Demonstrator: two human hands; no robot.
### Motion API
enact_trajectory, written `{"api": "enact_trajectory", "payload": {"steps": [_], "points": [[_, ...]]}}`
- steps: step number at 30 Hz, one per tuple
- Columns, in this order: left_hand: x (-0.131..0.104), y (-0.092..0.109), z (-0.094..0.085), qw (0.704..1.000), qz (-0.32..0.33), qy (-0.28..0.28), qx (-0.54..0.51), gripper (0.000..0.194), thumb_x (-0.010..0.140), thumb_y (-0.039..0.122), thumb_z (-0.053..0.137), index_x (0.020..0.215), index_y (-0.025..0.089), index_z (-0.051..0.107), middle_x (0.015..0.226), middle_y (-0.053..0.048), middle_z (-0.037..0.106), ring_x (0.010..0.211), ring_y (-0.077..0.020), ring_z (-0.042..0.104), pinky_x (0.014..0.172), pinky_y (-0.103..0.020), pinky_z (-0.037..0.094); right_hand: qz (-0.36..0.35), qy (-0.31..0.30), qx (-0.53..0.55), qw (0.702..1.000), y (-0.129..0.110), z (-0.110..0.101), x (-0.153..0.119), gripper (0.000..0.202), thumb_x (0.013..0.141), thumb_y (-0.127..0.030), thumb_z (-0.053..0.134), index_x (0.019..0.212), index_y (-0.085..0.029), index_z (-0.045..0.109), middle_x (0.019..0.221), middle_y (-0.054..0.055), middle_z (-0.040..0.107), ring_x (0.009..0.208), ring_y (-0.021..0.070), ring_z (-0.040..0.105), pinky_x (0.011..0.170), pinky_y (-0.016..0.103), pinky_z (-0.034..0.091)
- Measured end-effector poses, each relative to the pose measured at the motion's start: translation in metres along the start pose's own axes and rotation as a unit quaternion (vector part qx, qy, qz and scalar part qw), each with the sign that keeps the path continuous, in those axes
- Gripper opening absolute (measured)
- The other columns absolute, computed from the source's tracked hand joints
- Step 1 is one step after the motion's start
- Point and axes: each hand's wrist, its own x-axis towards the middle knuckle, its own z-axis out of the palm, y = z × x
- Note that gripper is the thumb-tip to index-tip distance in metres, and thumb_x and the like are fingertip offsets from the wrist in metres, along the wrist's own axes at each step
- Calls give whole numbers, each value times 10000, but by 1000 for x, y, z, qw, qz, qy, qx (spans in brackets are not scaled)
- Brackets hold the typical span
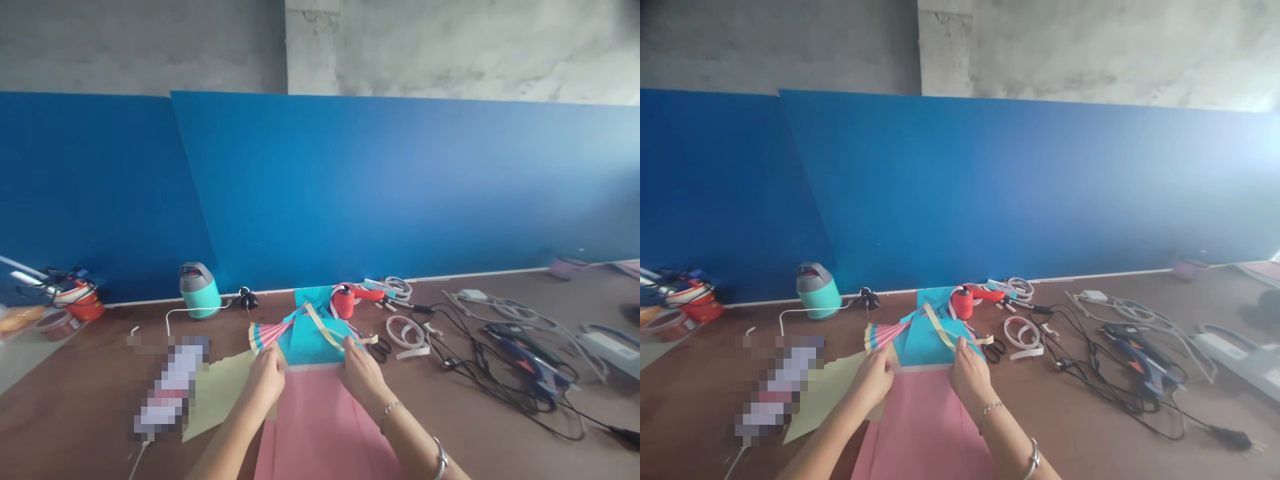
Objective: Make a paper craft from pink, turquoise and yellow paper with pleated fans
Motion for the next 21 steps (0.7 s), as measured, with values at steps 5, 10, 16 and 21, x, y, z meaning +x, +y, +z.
{"api": "enact_trajectory", "payload": {"steps": [5, 10, 16, 21], "points": [[-4, -3, 2, 999, 25, 20, -14, 333, 698, -80, 450, 908, 170, 519, 840, -29, 587, 834, -161, 602, 710, -233, 438, -22, 0, 16, 1000, 6, -5, -4, 391, 723, 2, 403, 1092, -116, 457, 900, 101, 624, 895, 212, 576, 640, 259, 316], [-23, 4, -6, 996, 74, 48, -2, 276, 784, -11, 383, 886, 184, 550, 917, -56, 580, 803, -157, 613, 716, -241, 466, -98, -15, 3, 995, 8, -15, -22, 560, 719, 2, 393, 1231, -211, 469, 1004, 80, 580, 885, 195, 566, 675, 256, 372], [-50, 11, 15, 967, 223, 19, 122, 509, 794, 18, 372, 1241, 192, 541, 1315, -92, 528, 1208, -239, 482, 1008, -375, 390, -108, -59, -91, 988, 0, -17, -36, 558, 716, -12, 423, 1201, -256, 556, 1084, 117, 540, 920, 244, 534, 651, 284, 408], [-60, 5, 50, 971, 157, -34, 175, 525, 832, 255, 510, 1337, 121, 463, 1408, -193, 402, 1283, -376, 379, 1005, -474, 391, -96, -74, -106, 987, -5, -16, -38, 469, 727, -6, 433, 1147, -154, 583, 1136, 149, 533, 955, 262, 523, 654, 305, 431]]}}
